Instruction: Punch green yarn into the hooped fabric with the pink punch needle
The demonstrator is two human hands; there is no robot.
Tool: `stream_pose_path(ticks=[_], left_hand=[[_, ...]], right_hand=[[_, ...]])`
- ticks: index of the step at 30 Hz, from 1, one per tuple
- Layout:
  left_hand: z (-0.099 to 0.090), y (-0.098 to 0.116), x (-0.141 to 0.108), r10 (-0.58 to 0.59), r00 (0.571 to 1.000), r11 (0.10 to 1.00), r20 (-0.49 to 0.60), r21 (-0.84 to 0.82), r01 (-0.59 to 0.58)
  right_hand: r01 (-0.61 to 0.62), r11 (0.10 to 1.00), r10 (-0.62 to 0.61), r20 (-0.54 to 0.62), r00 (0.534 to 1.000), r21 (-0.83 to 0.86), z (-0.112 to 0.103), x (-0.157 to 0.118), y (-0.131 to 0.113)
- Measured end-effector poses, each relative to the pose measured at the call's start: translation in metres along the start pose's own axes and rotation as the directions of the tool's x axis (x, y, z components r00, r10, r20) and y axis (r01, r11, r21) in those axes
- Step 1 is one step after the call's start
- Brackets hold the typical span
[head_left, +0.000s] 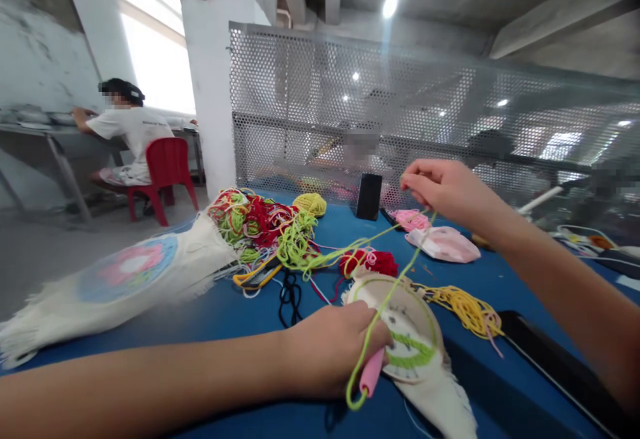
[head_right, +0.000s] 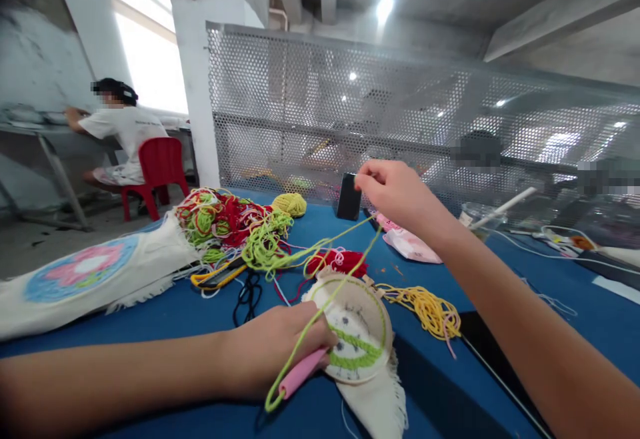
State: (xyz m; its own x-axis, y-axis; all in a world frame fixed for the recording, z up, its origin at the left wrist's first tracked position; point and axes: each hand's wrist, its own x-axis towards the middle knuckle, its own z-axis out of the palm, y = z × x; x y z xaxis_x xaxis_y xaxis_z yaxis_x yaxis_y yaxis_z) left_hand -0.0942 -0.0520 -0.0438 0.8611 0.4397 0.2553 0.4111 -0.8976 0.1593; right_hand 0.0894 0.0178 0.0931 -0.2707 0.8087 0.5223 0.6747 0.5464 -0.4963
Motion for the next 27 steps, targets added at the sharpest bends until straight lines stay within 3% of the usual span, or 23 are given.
stream_pose_path(ticks=[2, 4, 8, 11, 16, 18, 22, 27], left_hand=[[0.000, 0.000, 0.001, 0.007, 1.000, 1.000, -0.008, -0.019, -0.007], [0.002, 0.000, 0.001, 0.018, 1.000, 0.999, -0.025, -0.043, -0.019], [0.005, -0.001, 0.001, 0.006, 0.998, 0.996, -0.069, -0.086, -0.012], [0.005, -0.001, 0.001, -0.015, 0.996, 0.993, -0.084, -0.120, 0.005], [0.003, 0.001, 0.002, -0.051, 0.995, 0.989, -0.089, -0.143, 0.038], [0.003, 0.002, 0.002, -0.069, 0.992, 0.985, -0.104, -0.162, 0.052], [0.003, 0.002, 0.003, -0.092, 0.986, 0.973, -0.139, -0.223, 0.060], [-0.001, 0.000, 0.006, -0.169, 0.970, 0.888, -0.173, -0.454, 0.074]], right_hand=[[0.035, 0.958, -0.103, -0.230, 0.968, -0.283, -0.004, 0.007, 0.014], [0.016, 0.950, -0.099, -0.252, 0.963, -0.312, -0.002, 0.017, 0.024], [0.006, 0.917, -0.018, -0.026, 1.000, -0.399, 0.014, 0.039, 0.042], [0.022, 0.913, 0.049, 0.163, 0.985, -0.407, 0.027, 0.040, 0.055], [0.063, 0.913, 0.137, 0.449, 0.883, -0.403, 0.029, 0.002, 0.065], [0.071, 0.910, 0.163, 0.509, 0.845, -0.409, 0.026, -0.020, 0.062], [0.026, 0.880, 0.226, 0.468, 0.854, -0.474, 0.023, -0.067, 0.056], [-0.227, 0.913, 0.349, 0.363, 0.864, -0.338, 0.032, -0.103, 0.064]])
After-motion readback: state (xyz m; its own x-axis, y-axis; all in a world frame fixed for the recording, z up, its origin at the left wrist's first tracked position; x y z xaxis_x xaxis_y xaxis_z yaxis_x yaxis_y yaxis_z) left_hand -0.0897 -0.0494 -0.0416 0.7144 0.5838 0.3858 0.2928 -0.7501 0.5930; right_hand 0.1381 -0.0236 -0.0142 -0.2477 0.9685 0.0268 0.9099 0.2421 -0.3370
